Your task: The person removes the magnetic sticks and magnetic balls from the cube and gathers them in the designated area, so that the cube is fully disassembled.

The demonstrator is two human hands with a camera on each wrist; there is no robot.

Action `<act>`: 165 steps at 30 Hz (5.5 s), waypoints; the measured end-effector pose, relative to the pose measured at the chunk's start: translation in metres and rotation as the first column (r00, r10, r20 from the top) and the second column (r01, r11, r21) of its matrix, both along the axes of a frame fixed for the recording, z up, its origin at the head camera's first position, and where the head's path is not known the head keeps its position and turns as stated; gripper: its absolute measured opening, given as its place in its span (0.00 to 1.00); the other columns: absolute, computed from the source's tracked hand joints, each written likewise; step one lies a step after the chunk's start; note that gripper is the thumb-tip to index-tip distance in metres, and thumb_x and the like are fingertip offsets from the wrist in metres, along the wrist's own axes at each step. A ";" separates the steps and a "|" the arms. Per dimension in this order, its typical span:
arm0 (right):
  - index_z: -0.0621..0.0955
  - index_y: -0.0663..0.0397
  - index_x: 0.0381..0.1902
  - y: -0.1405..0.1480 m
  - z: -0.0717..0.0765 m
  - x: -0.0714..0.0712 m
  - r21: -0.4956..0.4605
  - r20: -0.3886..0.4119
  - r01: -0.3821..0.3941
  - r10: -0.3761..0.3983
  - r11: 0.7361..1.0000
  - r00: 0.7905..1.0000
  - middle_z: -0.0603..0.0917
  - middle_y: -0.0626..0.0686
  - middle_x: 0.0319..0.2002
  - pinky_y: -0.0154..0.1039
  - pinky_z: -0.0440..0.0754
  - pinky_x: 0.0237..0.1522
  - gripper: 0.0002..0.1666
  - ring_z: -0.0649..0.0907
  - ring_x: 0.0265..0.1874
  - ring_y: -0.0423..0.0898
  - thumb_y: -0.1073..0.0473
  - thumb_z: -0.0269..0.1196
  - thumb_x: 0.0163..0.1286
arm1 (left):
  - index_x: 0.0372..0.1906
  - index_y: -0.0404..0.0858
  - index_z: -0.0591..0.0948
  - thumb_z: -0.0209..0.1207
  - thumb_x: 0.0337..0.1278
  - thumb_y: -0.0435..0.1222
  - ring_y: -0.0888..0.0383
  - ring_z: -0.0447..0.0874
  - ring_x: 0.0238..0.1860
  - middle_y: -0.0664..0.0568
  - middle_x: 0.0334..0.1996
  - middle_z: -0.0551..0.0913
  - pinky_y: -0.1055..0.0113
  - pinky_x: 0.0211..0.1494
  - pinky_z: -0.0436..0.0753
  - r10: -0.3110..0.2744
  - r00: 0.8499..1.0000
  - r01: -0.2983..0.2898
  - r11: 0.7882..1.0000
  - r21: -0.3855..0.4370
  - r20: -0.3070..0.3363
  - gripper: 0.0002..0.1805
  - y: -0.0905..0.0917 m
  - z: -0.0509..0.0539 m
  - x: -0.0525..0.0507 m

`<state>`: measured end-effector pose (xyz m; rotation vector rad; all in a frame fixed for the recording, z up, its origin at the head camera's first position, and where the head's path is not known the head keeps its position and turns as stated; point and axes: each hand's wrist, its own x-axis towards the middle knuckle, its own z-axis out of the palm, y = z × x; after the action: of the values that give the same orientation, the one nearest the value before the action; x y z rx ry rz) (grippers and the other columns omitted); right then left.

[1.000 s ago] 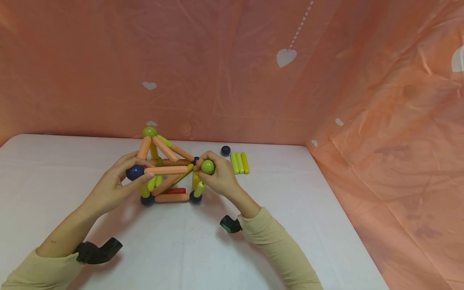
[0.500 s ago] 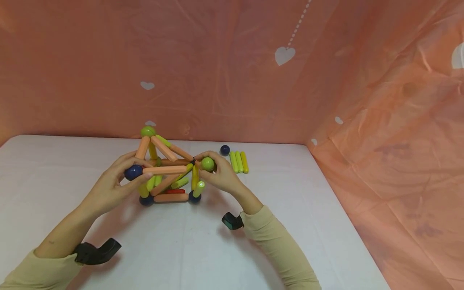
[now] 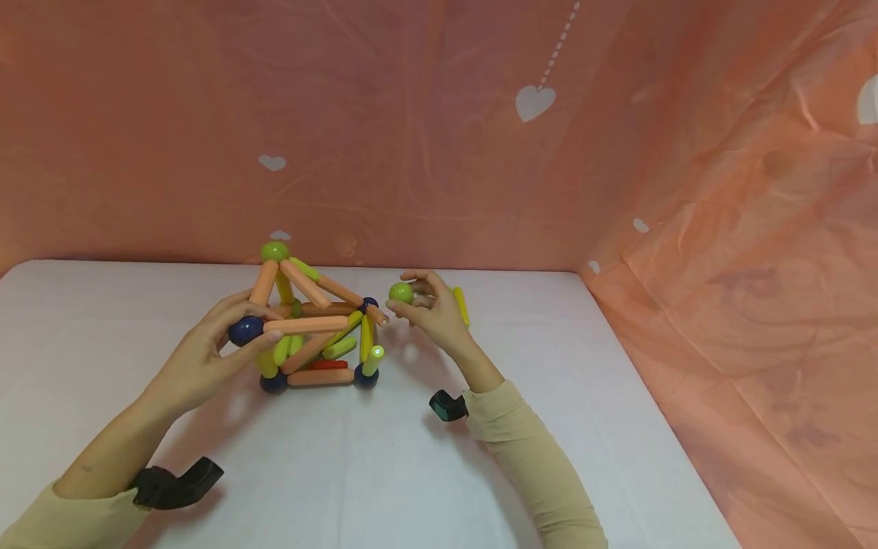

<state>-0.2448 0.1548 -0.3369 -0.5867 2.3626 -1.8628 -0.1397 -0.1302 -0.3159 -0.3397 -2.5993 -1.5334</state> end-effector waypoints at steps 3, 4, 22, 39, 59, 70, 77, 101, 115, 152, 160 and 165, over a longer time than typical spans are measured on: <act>0.72 0.65 0.57 0.004 -0.003 -0.005 0.001 0.011 0.040 -0.040 0.999 0.999 0.78 0.55 0.45 0.29 0.76 0.28 0.26 0.81 0.28 0.38 0.68 0.66 0.61 | 0.48 0.39 0.78 0.60 0.62 0.45 0.34 0.53 0.71 0.38 0.70 0.58 0.26 0.62 0.57 -0.003 1.000 0.003 1.000 0.013 -0.001 0.16 0.000 -0.001 0.001; 0.73 0.65 0.57 0.005 -0.004 -0.007 0.009 0.016 0.049 -0.049 0.999 0.999 0.78 0.56 0.46 0.28 0.75 0.27 0.26 0.81 0.28 0.38 0.68 0.66 0.61 | 0.48 0.39 0.78 0.60 0.62 0.45 0.34 0.53 0.71 0.38 0.70 0.58 0.26 0.62 0.57 -0.002 1.000 0.002 1.000 0.016 -0.001 0.16 0.000 -0.001 0.002; 0.75 0.59 0.61 0.028 -0.023 -0.051 0.102 0.036 0.284 -0.289 0.953 0.957 0.79 0.60 0.55 0.31 0.79 0.43 0.28 0.81 0.43 0.43 0.59 0.66 0.63 | 0.47 0.39 0.78 0.60 0.63 0.44 0.34 0.55 0.70 0.38 0.69 0.60 0.27 0.62 0.57 -0.004 1.000 0.005 1.000 0.031 -0.008 0.14 0.003 0.001 0.007; 0.78 0.63 0.56 0.018 -0.024 -0.086 0.287 -0.005 0.314 -0.326 0.905 0.945 0.82 0.63 0.52 0.44 0.80 0.53 0.25 0.81 0.52 0.56 0.57 0.66 0.63 | 0.46 0.40 0.78 0.60 0.63 0.44 0.34 0.56 0.69 0.38 0.69 0.60 0.26 0.61 0.57 -0.004 1.000 0.004 0.999 0.038 -0.001 0.13 0.009 0.000 0.010; 0.82 0.60 0.52 0.010 -0.031 -0.096 0.523 -0.032 0.250 -0.275 0.815 0.961 0.84 0.59 0.51 0.45 0.77 0.55 0.25 0.79 0.52 0.53 0.52 0.69 0.60 | 0.46 0.42 0.78 0.60 0.63 0.44 0.35 0.56 0.70 0.40 0.68 0.62 0.26 0.62 0.57 -0.019 1.000 0.019 0.999 0.051 -0.011 0.13 0.017 -0.003 0.010; 0.80 0.61 0.55 0.018 -0.034 -0.092 0.432 -0.034 0.238 -0.247 0.870 0.968 0.80 0.59 0.57 0.46 0.76 0.59 0.25 0.78 0.57 0.55 0.54 0.67 0.62 | 0.46 0.42 0.78 0.60 0.63 0.44 0.36 0.56 0.70 0.40 0.68 0.62 0.27 0.61 0.57 -0.023 1.000 0.024 0.998 0.051 -0.018 0.12 0.017 -0.003 0.009; 0.80 0.58 0.56 0.020 -0.026 -0.070 0.343 -0.058 0.289 -0.287 0.894 0.956 0.81 0.58 0.56 0.50 0.67 0.66 0.25 0.73 0.63 0.52 0.53 0.65 0.63 | 0.46 0.42 0.78 0.60 0.63 0.44 0.35 0.56 0.70 0.39 0.69 0.61 0.26 0.61 0.58 -0.016 1.000 0.017 0.999 0.044 -0.007 0.12 0.014 -0.004 0.008; 0.76 0.67 0.59 -0.001 -0.047 -0.010 0.181 -0.022 -0.074 0.079 0.981 0.997 0.78 0.64 0.57 0.45 0.79 0.56 0.24 0.78 0.57 0.58 0.69 0.62 0.65 | 0.47 0.41 0.78 0.60 0.63 0.44 0.34 0.54 0.70 0.38 0.68 0.61 0.26 0.61 0.56 -0.018 1.000 0.018 0.999 0.047 -0.012 0.13 0.009 -0.004 0.005; 0.82 0.52 0.53 -0.026 -0.049 -0.012 0.354 -0.113 0.063 -0.024 0.933 0.993 0.79 0.55 0.50 0.46 0.77 0.55 0.20 0.77 0.52 0.51 0.67 0.66 0.61 | 0.46 0.41 0.78 0.60 0.63 0.44 0.34 0.55 0.70 0.39 0.68 0.62 0.25 0.61 0.57 -0.007 1.000 0.007 0.999 0.054 -0.012 0.13 0.011 -0.005 0.007; 0.69 0.68 0.64 0.040 -0.029 -0.008 0.344 -0.192 0.176 -0.114 0.923 0.975 0.81 0.67 0.46 0.48 0.81 0.51 0.30 0.83 0.46 0.60 0.65 0.63 0.66 | 0.46 0.40 0.78 0.60 0.63 0.42 0.36 0.56 0.70 0.40 0.67 0.63 0.28 0.61 0.60 -0.018 1.000 0.019 0.997 0.068 -0.017 0.13 0.004 -0.002 0.005; 0.68 0.68 0.64 0.065 -0.023 -0.006 0.370 -0.152 0.235 -0.192 0.899 0.970 0.80 0.68 0.47 0.48 0.81 0.50 0.28 0.82 0.47 0.61 0.64 0.59 0.69 | 0.47 0.40 0.78 0.60 0.63 0.43 0.36 0.56 0.69 0.40 0.67 0.63 0.27 0.60 0.58 -0.017 1.000 0.017 0.998 0.063 -0.006 0.13 0.002 -0.001 0.005; 0.65 0.69 0.66 0.079 -0.018 -0.009 0.446 -0.106 0.290 -0.272 0.847 0.956 0.78 0.69 0.50 0.52 0.81 0.50 0.28 0.81 0.49 0.62 0.62 0.55 0.71 | 0.47 0.40 0.78 0.60 0.63 0.43 0.37 0.56 0.69 0.40 0.67 0.63 0.27 0.60 0.59 -0.009 1.000 0.009 0.998 0.062 0.003 0.14 0.001 0.000 0.006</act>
<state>-0.2535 0.2334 -0.3553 -0.2352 2.9046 -1.2884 -0.1334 -0.1292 -0.3162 -0.3439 -2.5499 -1.6145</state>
